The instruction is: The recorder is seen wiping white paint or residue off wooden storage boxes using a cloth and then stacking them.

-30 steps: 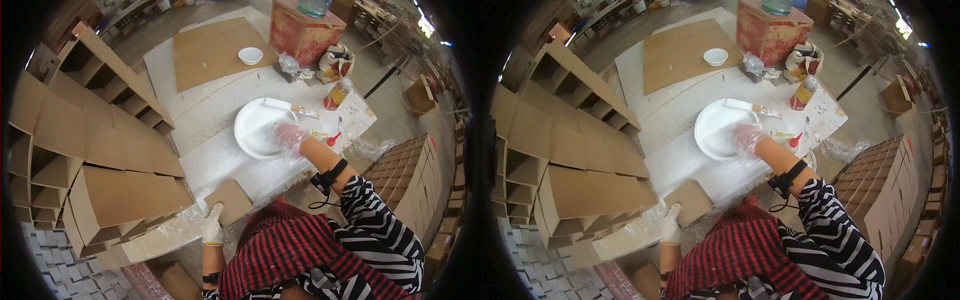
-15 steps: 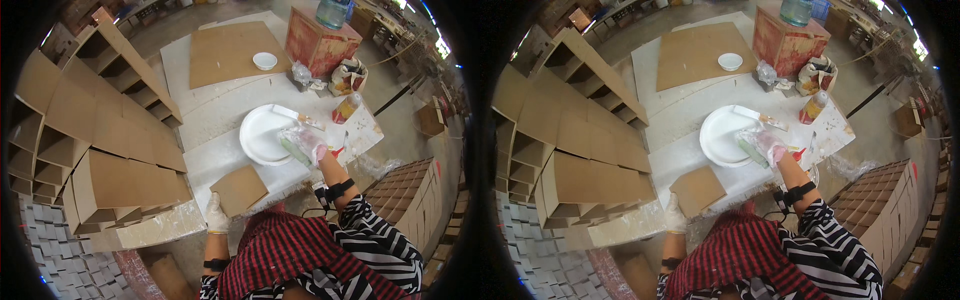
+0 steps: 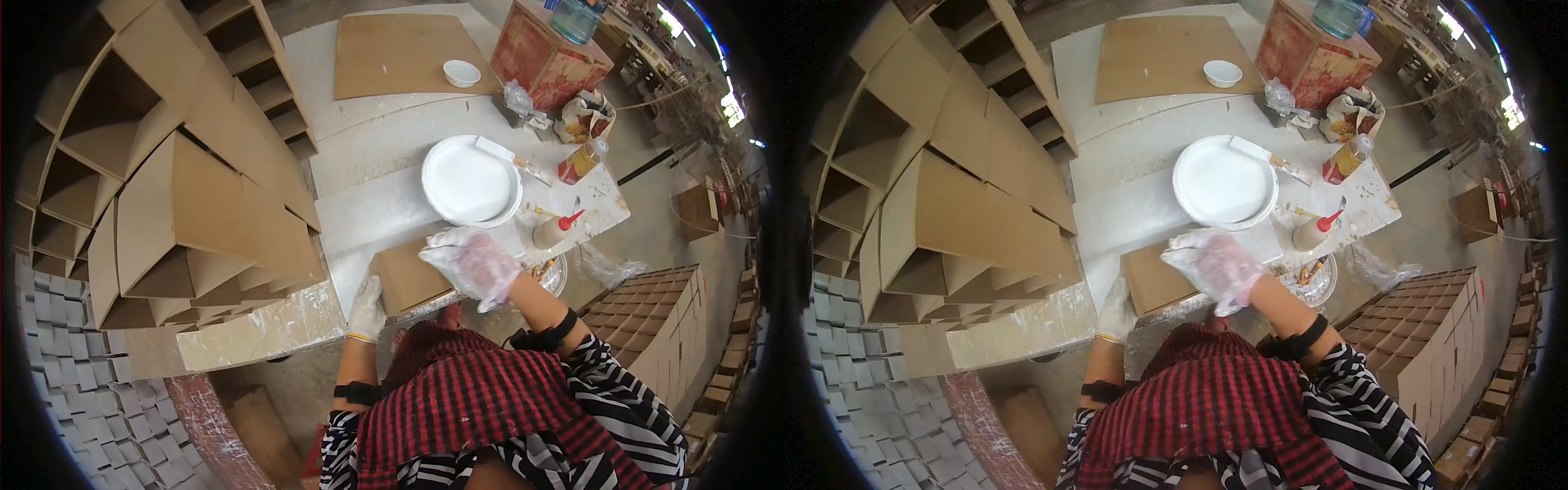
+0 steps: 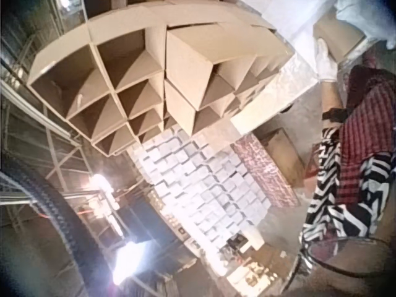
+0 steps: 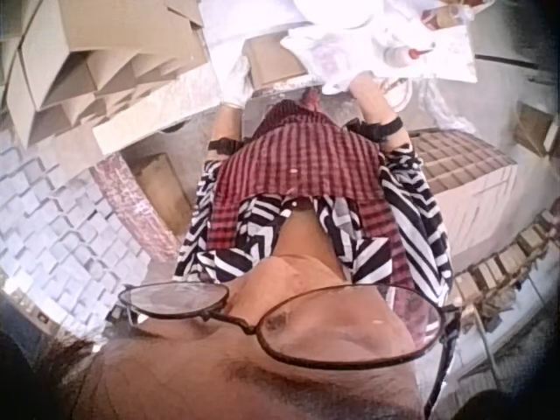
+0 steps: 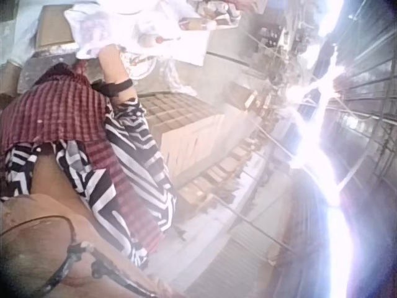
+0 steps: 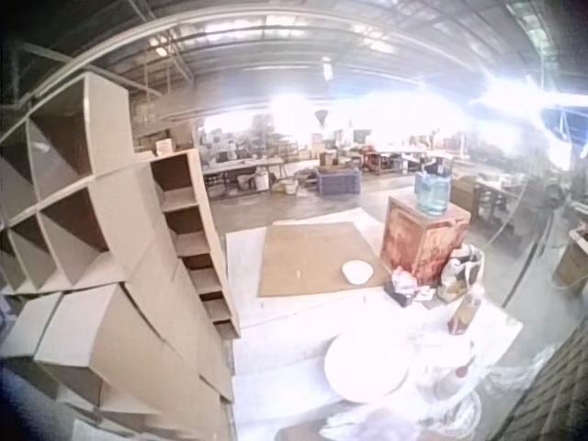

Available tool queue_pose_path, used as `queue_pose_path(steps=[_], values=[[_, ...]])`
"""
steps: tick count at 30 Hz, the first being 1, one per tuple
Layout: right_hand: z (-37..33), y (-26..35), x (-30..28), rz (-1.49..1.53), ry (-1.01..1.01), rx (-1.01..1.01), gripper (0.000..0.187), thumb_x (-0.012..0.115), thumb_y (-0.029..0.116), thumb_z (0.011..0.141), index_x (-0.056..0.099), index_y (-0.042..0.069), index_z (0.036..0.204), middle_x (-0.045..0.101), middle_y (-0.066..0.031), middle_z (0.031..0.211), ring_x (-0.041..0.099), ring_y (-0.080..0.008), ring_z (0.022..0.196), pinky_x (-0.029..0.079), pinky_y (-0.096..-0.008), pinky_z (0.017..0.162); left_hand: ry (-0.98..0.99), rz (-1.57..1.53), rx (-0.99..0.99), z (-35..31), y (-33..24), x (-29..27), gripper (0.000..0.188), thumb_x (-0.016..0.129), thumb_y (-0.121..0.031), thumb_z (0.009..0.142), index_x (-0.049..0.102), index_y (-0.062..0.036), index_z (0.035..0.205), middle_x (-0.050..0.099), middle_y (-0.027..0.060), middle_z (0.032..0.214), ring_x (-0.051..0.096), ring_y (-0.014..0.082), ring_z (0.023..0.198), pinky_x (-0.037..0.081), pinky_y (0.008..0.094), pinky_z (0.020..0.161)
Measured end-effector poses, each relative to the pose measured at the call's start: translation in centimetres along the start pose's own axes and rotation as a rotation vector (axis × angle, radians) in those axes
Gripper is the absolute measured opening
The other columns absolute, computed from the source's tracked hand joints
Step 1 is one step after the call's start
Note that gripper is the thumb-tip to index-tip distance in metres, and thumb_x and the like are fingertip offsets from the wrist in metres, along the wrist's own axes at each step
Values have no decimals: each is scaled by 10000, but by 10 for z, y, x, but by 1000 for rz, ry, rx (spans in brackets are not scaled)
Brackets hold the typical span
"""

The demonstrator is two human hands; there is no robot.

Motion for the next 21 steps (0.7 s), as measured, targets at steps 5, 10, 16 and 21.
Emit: queue_pose_path(steps=[5, 10, 16, 21], values=[[51, 26, 20, 28, 229, 176, 677, 730, 217, 510, 567, 55, 1147, 581, -105, 1121, 543, -293, 1087, 465, -363, 924, 19, 4, -11, 5, 2, -3, 540, 504, -282, 961, 338, -28, 1407, 458, 81, 1360, 441, 205, 1243, 365, 354, 1044], [43, 64, 49, -147, 717, 92, 594, 777, 113, 455, 612, 52, 1022, 617, -127, 1011, 632, -299, 917, 528, -366, 779, 33, 37, -3, 13, 11, -20, 532, 503, -323, 962, 365, -27, 1382, 469, 86, 1350, 438, 214, 1258, 357, 364, 1057], [18, 38, 41, -137, 672, 22, 229, 640, 135, 664, 643, 74, 885, 629, -124, 890, 623, -284, 879, 512, -388, 774, -20, -11, 6, 11, 12, -18, 478, 505, -276, 967, 399, 0, 1342, 486, 110, 1322, 462, 217, 1230, 367, 366, 1047], [28, 5, 47, -238, 375, 55, 232, 663, 166, 649, 664, 24, 832, 643, -152, 835, 640, -289, 829, 530, -383, 739, -54, -30, -4, 11, 13, -17, 554, 591, -254, 920, 395, 29, 1353, 508, 111, 1294, 476, 196, 1191, 375, 331, 1018]])
Point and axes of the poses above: each hand's wrist, its own z-axis towards the middle knuckle, its own x-axis out of the palm, y = z × x, the point moved 9 cm from there along z, towards the middle knuckle
